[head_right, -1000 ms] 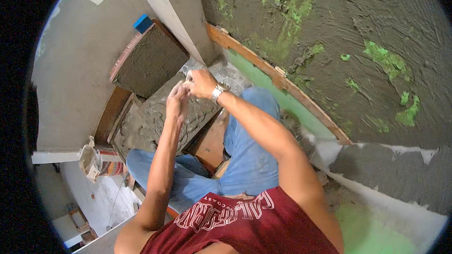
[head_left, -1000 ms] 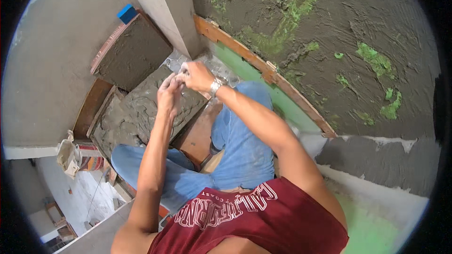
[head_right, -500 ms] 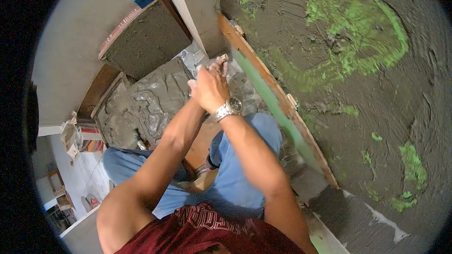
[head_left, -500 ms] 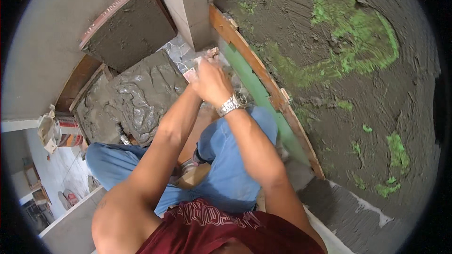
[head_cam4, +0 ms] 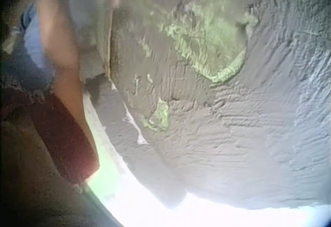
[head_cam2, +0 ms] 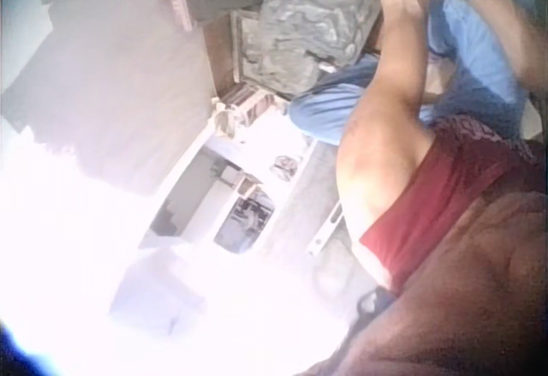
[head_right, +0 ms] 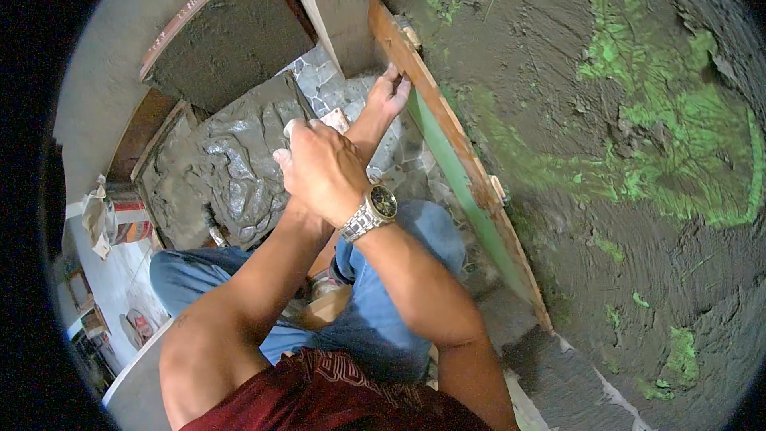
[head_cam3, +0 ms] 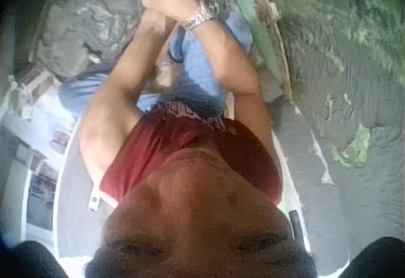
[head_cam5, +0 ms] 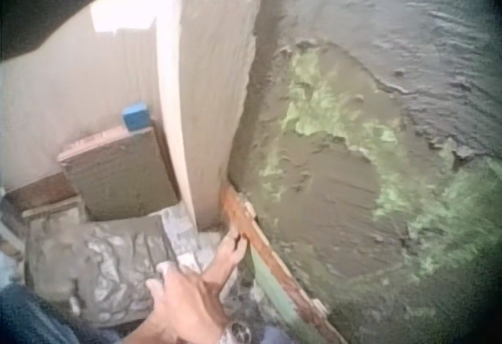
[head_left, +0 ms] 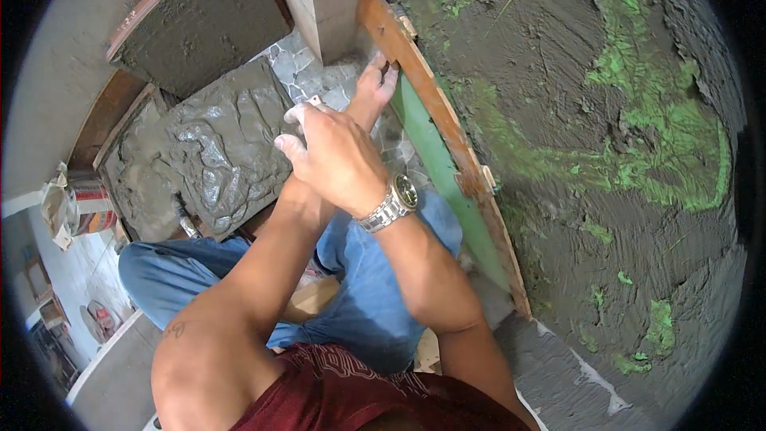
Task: The person applies mortar to a wall and fits a wooden guide and small tile fragments into place.
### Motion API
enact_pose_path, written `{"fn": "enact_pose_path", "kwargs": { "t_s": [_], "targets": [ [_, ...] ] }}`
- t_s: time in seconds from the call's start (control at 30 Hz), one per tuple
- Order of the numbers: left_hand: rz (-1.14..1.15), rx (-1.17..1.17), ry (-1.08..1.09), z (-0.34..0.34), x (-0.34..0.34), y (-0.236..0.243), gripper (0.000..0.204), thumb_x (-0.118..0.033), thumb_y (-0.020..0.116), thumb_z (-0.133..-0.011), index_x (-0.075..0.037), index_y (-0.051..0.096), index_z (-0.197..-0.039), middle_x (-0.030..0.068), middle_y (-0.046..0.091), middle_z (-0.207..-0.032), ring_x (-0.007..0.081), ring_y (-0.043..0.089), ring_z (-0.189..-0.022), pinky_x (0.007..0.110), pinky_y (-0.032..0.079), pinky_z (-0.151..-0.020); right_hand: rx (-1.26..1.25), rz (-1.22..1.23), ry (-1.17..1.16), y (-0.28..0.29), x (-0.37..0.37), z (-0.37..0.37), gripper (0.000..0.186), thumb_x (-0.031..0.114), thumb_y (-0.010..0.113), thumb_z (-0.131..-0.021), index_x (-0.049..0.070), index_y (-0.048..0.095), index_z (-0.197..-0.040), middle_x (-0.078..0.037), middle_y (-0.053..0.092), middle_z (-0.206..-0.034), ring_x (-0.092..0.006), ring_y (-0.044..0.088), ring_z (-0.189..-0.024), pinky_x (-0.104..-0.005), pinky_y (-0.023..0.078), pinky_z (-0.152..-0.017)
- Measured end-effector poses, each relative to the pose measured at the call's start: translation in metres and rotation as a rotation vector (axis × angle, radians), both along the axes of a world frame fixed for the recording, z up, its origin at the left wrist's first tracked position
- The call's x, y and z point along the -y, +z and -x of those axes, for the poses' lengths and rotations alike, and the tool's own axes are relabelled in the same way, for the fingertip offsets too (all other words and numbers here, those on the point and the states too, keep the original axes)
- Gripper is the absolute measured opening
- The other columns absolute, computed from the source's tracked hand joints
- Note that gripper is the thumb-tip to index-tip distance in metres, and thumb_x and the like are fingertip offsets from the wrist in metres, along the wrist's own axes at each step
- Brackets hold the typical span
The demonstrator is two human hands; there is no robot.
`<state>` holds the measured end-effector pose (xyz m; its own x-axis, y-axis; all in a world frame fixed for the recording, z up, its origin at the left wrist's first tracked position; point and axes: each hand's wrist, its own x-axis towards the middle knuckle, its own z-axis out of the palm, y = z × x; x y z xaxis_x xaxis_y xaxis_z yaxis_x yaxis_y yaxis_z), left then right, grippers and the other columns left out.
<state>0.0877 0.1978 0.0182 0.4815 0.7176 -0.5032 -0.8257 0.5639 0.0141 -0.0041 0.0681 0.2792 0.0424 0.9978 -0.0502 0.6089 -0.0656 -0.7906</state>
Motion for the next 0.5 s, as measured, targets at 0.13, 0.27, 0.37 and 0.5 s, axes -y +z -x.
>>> {"fn": "enact_pose_path", "kwargs": {
  "t_s": [0.13,0.27,0.37,0.5],
  "targets": [
    [-0.005,-0.005,0.059,0.002,0.000,0.006,0.020,-0.008,0.055,-0.096,-0.001,0.060,-0.114,0.0103,0.062,-0.110,0.0228,0.060,-0.100,0.031,0.053,-0.089,0.022,0.029,0.022,-0.003,-0.004,0.002,0.030,0.019,0.068,-0.084,-0.003,0.063,-0.102,-0.025,0.066,-0.092,-0.0403,0.064,-0.091,-0.0447,0.050,-0.080],
    [-0.142,0.089,0.006,0.003,-0.007,0.007,0.029,-0.003,0.056,-0.093,-0.001,0.058,-0.122,0.0109,0.061,-0.114,0.0236,0.059,-0.104,0.033,0.050,-0.095,-0.011,0.017,0.044,-0.006,-0.006,0.005,0.029,0.019,0.068,-0.084,-0.004,0.063,-0.102,-0.025,0.067,-0.089,-0.0391,0.066,-0.087,-0.0440,0.051,-0.077],
    [-0.135,0.097,-0.011,-0.006,0.001,0.015,0.032,-0.001,0.056,-0.092,-0.002,0.056,-0.124,0.0106,0.061,-0.116,0.0236,0.059,-0.105,0.033,0.050,-0.096,0.005,0.074,0.031,-0.001,-0.004,-0.002,0.029,0.019,0.068,-0.084,-0.004,0.063,-0.101,-0.025,0.067,-0.087,-0.0391,0.066,-0.085,-0.0441,0.052,-0.076],
    [-0.155,0.076,-0.047,-0.001,-0.006,0.010,0.035,-0.001,0.056,-0.091,-0.002,0.055,-0.126,0.0102,0.060,-0.120,0.0232,0.058,-0.109,0.033,0.048,-0.099,0.018,0.123,0.045,-0.003,-0.005,0.002,0.029,0.019,0.068,-0.084,-0.003,0.063,-0.101,-0.025,0.067,-0.086,-0.0400,0.066,-0.084,-0.0444,0.052,-0.076]
  ]
}}
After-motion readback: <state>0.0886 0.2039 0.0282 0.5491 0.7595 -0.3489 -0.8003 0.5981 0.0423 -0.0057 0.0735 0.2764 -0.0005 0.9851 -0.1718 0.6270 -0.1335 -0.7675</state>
